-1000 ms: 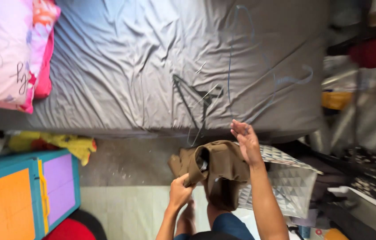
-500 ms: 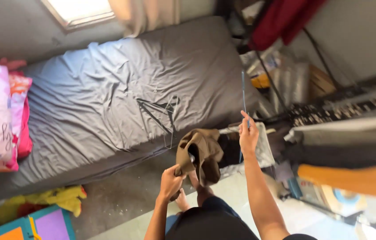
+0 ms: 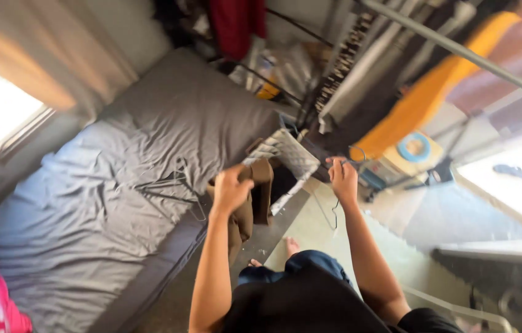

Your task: The person hangs a yellow shirt on a hanger, places it on a clothes rack, and buttons it. Then they retrieve a brown jacket from a storage box, place it on a hanger, hang it on the rack, and button it.

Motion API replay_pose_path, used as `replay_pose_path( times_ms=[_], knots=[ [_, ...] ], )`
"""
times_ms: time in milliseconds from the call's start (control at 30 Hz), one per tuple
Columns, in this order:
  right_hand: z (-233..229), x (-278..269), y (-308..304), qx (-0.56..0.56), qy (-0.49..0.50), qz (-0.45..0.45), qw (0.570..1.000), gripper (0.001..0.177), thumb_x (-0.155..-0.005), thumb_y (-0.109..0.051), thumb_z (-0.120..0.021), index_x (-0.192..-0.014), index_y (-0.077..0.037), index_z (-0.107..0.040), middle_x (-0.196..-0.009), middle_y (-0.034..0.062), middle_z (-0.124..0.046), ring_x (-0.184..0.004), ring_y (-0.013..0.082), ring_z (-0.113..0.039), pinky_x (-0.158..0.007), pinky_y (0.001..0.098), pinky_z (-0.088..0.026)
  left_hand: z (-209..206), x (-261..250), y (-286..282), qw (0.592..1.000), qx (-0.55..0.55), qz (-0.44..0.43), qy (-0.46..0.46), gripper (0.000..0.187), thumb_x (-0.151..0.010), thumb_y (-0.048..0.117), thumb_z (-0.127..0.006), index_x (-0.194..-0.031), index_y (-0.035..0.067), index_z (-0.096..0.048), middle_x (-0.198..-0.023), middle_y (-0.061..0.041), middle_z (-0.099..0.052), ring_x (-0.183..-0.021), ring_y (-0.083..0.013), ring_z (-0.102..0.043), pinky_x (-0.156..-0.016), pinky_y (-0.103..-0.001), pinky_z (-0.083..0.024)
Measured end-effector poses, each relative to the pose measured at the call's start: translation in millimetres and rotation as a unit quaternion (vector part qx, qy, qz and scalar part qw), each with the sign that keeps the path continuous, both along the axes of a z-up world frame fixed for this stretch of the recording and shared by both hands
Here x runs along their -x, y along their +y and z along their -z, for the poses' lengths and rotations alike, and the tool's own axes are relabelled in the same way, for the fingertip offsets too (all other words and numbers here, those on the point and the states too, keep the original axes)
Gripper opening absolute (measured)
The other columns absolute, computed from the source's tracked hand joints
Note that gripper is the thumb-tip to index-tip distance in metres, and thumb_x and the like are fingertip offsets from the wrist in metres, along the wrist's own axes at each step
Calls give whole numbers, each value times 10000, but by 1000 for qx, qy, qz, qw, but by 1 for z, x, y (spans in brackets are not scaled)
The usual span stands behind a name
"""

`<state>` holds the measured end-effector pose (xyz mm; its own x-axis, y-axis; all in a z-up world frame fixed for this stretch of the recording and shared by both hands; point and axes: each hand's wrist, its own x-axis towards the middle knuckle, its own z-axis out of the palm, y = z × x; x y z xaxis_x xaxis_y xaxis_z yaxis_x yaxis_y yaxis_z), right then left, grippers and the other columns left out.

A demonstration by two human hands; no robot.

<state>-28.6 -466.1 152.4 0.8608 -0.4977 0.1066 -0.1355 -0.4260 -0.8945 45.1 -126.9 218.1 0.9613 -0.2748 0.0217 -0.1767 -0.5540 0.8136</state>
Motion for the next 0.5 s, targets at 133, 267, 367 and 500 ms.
replay_pose_path(
  times_ms=[133,267,367,500],
  knots=[
    [-9,35,-44,-37,-11,81,996,294,-1105,-227,-467,-1033,-140,-739,-528,-22,-517,-501,149,-481,-556,285,-447,-56,-29,-45,996,-6,71,-47,523,-744,234,-747,-1204,-15,-743,-1150,-222,-746,-1162,-382,-675,-1030,-469,-497],
    [-40,73,-72,-141,-87,137,977,264,-1106,-217,-482,-1058,-85,-705,-594,-26,-491,-541,79,-446,-529,204,-384,-115,-46,-93,979,62,134,-139,496,-728,144,-777,-1159,-97,-734,-1116,-286,-722,-1138,-445,-650,-1021,-494,-489],
    [-54,91,-108,-152,-116,153,970,264,-1114,-217,-475,-1065,-73,-690,-600,-6,-498,-524,86,-426,-508,209,-357,-138,-57,-142,966,127,170,-150,469,-673,49,-777,-1122,-81,-751,-1041,-262,-730,-1111,-442,-651,-997,-487,-499],
    [-75,108,-161,-128,-144,160,968,287,-1124,-197,-477,-1072,-48,-717,-584,6,-499,-499,105,-440,-494,218,-358,-160,-61,-204,959,155,195,-135,413,-620,40,-773,-1025,115,-797,-848,-57,-752,-964,-169,-730,-843,-332,-553]
  ],
)
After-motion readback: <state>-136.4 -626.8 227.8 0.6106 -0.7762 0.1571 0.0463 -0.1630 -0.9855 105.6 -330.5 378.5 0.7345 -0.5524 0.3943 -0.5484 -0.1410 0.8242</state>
